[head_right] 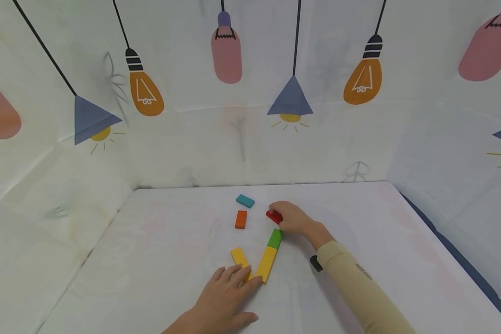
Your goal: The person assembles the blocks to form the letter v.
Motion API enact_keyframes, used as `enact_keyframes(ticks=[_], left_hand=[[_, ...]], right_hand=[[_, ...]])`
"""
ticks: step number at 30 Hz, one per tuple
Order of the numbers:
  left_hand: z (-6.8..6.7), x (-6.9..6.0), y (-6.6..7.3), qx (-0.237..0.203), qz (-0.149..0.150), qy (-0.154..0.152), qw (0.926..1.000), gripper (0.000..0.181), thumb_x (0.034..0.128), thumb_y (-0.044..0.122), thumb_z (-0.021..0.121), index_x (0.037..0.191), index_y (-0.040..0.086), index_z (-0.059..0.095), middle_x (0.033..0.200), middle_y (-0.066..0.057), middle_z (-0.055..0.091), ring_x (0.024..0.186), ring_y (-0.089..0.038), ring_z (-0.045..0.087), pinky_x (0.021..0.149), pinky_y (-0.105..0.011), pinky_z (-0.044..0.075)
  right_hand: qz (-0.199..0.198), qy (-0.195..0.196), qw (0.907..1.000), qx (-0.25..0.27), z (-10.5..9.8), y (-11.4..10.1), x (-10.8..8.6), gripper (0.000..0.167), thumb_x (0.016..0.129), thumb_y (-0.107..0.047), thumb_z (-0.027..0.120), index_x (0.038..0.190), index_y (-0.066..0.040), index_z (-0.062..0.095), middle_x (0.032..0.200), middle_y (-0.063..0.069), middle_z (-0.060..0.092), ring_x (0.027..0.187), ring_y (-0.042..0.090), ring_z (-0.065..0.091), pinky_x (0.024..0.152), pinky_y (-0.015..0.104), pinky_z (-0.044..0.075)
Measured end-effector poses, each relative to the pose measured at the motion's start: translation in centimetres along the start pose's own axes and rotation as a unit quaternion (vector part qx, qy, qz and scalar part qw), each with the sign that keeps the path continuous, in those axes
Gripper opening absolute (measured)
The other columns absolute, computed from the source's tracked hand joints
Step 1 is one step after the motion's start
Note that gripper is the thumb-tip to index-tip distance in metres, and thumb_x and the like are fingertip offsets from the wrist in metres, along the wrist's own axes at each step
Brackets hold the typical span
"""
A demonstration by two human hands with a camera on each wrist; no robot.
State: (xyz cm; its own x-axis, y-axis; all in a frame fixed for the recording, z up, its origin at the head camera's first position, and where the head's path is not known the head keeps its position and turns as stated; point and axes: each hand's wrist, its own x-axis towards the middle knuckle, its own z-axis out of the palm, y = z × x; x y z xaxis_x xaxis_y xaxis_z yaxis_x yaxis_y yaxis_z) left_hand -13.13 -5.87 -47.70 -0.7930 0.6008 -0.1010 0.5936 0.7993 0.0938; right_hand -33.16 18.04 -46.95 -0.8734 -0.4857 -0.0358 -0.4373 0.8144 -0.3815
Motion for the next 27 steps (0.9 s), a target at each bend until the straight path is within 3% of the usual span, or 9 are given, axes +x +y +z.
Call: enact_keyframes(ticks=[8,27], left_hand=[[0.1,0.0,0.1,0.003,-0.005,-0.009,0.9999,0.071,0.0855,0.071,0.058,0.147,0.044,0.037,0.15,0.004,0.042,0.135,-0.028,0.044,0.104,-0.059,0.042],[0.0,0.3,0.1,0.002,-0.006,-0.014,0.9999,0.07,0.085,0.072,0.058,0.147,0.045,0.037,0.15,0.004,0.043,0.135,-0.029,0.044,0.104,-0.059,0.042]], right_hand=[[0.004,0.01,0.9999,0.001,-0.2,0.0,-0.2,0.042,0.078,-0.003,0.066,0.118,-0.012,0.061,0.132,0.01,0.06,0.114,0.027,0.051,0.104,0.05,0.049],[0.016,0.035,0.9992,0.005,-1.4,0.3,-0.6,0.036,0.079,-0.011,0.069,0.115,-0.01,0.062,0.126,0.01,0.063,0.11,0.026,0.053,0.102,0.049,0.049]])
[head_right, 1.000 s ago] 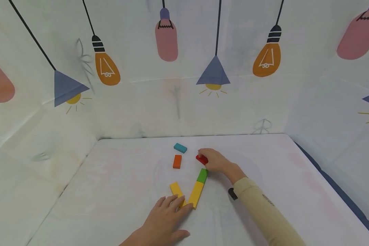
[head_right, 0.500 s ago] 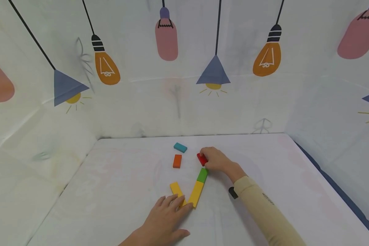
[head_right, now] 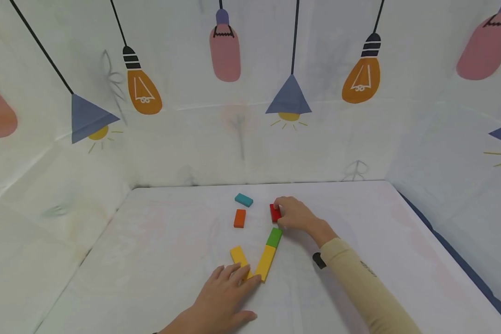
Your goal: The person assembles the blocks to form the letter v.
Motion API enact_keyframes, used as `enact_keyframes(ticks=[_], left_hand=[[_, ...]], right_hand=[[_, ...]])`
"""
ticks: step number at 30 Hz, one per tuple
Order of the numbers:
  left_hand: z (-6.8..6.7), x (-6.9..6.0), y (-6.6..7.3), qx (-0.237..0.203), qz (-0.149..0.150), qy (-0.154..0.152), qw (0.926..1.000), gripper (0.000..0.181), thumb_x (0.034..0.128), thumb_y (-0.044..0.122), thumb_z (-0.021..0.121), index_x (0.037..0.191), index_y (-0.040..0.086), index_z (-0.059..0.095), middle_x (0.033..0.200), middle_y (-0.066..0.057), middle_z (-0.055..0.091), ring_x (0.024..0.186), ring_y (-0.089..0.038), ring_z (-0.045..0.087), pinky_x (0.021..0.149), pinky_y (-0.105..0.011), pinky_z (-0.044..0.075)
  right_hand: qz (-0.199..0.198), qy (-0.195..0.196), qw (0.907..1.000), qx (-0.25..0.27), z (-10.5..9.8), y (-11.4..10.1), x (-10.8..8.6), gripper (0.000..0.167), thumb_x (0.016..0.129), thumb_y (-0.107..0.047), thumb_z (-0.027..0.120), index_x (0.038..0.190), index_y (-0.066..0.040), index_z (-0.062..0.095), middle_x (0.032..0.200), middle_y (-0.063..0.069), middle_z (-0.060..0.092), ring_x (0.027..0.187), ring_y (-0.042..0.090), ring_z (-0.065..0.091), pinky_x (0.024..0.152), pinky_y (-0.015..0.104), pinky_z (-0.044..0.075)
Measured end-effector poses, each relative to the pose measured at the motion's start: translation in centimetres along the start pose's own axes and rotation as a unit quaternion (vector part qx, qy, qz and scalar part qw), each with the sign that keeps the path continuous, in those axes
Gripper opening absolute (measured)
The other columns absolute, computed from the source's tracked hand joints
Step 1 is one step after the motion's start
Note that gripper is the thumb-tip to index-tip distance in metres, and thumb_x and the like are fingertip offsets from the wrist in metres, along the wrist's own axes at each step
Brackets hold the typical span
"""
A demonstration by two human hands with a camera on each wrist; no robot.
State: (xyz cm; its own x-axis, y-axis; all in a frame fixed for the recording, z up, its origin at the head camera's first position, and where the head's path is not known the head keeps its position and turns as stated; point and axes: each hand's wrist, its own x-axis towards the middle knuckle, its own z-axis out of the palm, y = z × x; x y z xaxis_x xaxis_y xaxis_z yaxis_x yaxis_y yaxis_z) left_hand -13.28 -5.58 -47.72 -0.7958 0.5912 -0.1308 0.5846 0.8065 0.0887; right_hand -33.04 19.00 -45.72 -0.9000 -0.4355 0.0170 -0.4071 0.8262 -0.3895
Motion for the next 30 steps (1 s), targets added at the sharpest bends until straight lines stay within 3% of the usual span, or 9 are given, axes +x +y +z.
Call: enact_keyframes(ticks=[18,30], left_hand=[[0.2,-0.1,-0.3,0.007,0.011,0.014,0.9998,0.071,0.0854,0.071,0.058,0.147,0.042,0.039,0.15,0.002,0.045,0.135,-0.03,0.045,0.105,-0.062,0.042],[0.1,-0.1,-0.2,0.007,0.005,0.013,0.9999,0.071,0.0853,0.071,0.058,0.147,0.042,0.039,0.15,0.002,0.045,0.135,-0.029,0.045,0.106,-0.061,0.041]], right_hand=[[0.019,0.013,0.9995,-0.02,-0.6,0.6,-1.4,0.038,0.084,-0.025,0.071,0.118,-0.011,0.062,0.131,0.011,0.062,0.115,0.028,0.054,0.103,0.05,0.049],[0.015,0.02,0.9992,-0.032,-0.8,0.2,-2.2,0.035,0.085,-0.031,0.074,0.114,-0.014,0.064,0.122,0.006,0.065,0.108,0.025,0.054,0.096,0.046,0.052]])
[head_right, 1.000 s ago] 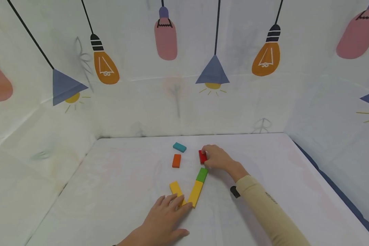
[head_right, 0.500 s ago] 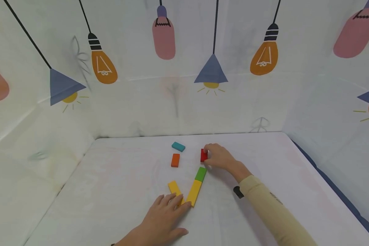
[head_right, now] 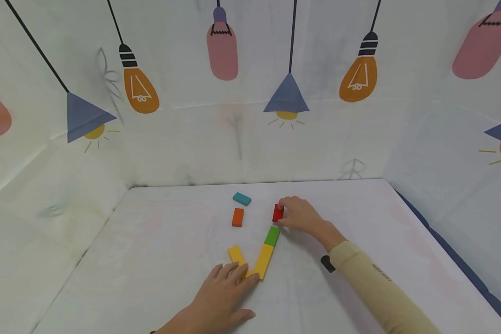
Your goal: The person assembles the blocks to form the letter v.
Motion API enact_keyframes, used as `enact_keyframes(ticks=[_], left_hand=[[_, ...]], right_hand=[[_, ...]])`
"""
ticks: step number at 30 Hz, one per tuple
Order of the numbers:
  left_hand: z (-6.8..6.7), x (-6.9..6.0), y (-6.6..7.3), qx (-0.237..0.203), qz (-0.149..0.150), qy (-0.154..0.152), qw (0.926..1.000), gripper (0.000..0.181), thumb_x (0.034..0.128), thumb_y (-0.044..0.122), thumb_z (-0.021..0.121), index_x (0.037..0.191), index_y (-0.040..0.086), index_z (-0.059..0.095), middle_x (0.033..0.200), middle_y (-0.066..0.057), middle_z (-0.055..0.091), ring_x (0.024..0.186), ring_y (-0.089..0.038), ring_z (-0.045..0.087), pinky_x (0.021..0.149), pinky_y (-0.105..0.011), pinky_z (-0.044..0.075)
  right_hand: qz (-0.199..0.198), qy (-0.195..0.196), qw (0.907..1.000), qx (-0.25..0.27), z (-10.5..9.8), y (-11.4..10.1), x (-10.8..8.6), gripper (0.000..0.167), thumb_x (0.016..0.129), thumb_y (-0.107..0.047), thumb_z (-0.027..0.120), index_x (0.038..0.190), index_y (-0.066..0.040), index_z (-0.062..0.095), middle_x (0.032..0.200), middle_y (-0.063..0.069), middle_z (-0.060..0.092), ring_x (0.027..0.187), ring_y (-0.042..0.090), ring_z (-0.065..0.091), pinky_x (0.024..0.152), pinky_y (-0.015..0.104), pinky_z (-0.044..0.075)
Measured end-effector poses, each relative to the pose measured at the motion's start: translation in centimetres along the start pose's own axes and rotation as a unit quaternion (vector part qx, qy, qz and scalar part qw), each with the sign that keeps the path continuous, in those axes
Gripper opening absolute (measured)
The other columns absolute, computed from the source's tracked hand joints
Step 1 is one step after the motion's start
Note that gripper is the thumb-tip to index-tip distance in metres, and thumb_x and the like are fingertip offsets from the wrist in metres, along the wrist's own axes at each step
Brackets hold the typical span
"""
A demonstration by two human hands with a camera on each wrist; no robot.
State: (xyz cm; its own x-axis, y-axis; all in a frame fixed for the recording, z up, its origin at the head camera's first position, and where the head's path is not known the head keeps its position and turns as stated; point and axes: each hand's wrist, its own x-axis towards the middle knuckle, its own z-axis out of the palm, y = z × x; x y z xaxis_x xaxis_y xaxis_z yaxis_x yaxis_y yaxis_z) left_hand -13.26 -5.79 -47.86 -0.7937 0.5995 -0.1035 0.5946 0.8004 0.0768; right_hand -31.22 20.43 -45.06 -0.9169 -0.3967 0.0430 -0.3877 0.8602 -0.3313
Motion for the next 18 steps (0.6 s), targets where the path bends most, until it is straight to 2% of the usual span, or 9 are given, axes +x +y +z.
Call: enact_keyframes(ticks=[8,18], left_hand=[[-0.05,0.11,0.05,-0.003,-0.003,-0.008,1.0,0.07,0.0846,0.072,0.058,0.146,0.044,0.038,0.151,0.004,0.044,0.135,-0.029,0.044,0.106,-0.061,0.042],[0.11,0.1,0.02,0.004,-0.001,-0.004,1.0,0.071,0.0853,0.072,0.057,0.147,0.043,0.038,0.15,0.003,0.044,0.136,-0.029,0.045,0.106,-0.06,0.042]], right_hand=[[0.001,-0.011,0.9999,-0.002,0.04,-0.08,-0.43,0.03,0.086,-0.031,0.074,0.109,-0.015,0.064,0.114,0.003,0.066,0.101,0.022,0.054,0.09,0.042,0.053],[-0.002,-0.013,0.9998,-0.011,0.54,0.53,-0.46,0.026,0.084,-0.026,0.075,0.104,-0.013,0.064,0.101,0.0,0.064,0.093,0.019,0.053,0.083,0.037,0.051]])
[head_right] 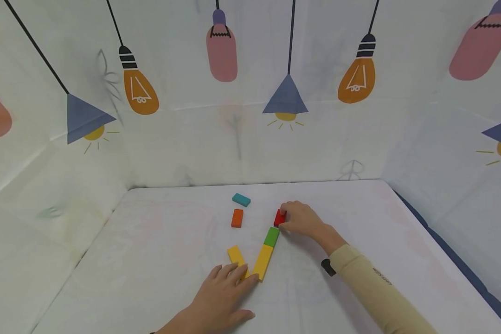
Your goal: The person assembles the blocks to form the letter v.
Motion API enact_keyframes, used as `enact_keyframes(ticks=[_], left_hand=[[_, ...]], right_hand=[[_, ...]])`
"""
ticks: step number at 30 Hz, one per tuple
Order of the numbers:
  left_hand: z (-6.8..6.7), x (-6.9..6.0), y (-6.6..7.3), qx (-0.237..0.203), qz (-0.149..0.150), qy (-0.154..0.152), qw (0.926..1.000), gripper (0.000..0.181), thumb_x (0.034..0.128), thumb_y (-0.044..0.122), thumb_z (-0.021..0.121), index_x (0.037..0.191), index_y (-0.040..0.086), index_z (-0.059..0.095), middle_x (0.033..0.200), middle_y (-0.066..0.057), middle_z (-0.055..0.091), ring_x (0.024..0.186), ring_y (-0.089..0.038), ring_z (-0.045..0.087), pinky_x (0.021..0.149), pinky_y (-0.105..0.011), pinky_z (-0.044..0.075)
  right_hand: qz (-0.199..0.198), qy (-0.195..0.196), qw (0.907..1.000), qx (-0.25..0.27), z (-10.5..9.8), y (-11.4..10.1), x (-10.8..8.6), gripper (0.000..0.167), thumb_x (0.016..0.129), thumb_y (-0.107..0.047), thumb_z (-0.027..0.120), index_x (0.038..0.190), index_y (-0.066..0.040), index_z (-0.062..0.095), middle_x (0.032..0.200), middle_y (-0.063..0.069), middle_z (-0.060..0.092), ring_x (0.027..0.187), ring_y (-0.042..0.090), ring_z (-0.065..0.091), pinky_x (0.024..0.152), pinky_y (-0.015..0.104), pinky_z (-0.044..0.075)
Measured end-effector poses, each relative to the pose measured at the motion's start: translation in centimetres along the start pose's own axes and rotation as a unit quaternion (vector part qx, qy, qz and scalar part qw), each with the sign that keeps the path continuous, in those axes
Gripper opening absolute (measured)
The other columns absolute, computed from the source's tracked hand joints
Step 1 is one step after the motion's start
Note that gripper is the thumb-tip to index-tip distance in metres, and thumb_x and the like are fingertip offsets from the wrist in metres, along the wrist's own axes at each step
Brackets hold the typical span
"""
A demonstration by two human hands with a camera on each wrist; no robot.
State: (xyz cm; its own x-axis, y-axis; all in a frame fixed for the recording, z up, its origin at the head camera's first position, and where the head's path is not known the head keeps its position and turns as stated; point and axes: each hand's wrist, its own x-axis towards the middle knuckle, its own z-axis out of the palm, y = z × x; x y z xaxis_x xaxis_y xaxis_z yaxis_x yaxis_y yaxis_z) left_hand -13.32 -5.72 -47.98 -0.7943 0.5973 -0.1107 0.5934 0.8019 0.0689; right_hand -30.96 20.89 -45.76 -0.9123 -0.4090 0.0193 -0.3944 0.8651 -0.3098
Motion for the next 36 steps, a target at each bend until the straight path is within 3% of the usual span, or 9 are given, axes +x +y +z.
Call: enact_keyframes(ticks=[7,17,36], left_hand=[[0.0,-0.1,0.0,-0.003,-0.001,0.001,1.0,0.071,0.0858,0.072,0.056,0.148,0.043,0.038,0.151,0.003,0.043,0.136,-0.029,0.044,0.106,-0.061,0.04],[-0.1,-0.1,0.0,-0.005,-0.002,-0.001,1.0,0.07,0.0861,0.072,0.056,0.148,0.042,0.039,0.151,0.002,0.044,0.136,-0.029,0.044,0.106,-0.061,0.041],[0.1,-0.1,0.0,-0.01,-0.004,0.002,0.9999,0.07,0.0863,0.071,0.056,0.148,0.043,0.038,0.153,0.002,0.043,0.137,-0.03,0.043,0.107,-0.061,0.04]], right_hand=[[-0.012,0.002,0.9999,0.002,0.3,0.2,0.0,0.025,0.085,-0.027,0.074,0.102,-0.012,0.064,0.099,0.0,0.063,0.089,0.018,0.053,0.08,0.035,0.05],[-0.027,0.005,0.9996,0.005,0.5,0.2,-0.5,0.025,0.086,-0.021,0.067,0.108,-0.011,0.062,0.11,0.003,0.064,0.095,0.019,0.053,0.088,0.039,0.05],[-0.063,0.033,0.9975,0.008,1.4,0.4,-0.8,0.021,0.088,-0.016,0.066,0.109,-0.014,0.062,0.115,0.002,0.066,0.1,0.019,0.057,0.095,0.044,0.052]])
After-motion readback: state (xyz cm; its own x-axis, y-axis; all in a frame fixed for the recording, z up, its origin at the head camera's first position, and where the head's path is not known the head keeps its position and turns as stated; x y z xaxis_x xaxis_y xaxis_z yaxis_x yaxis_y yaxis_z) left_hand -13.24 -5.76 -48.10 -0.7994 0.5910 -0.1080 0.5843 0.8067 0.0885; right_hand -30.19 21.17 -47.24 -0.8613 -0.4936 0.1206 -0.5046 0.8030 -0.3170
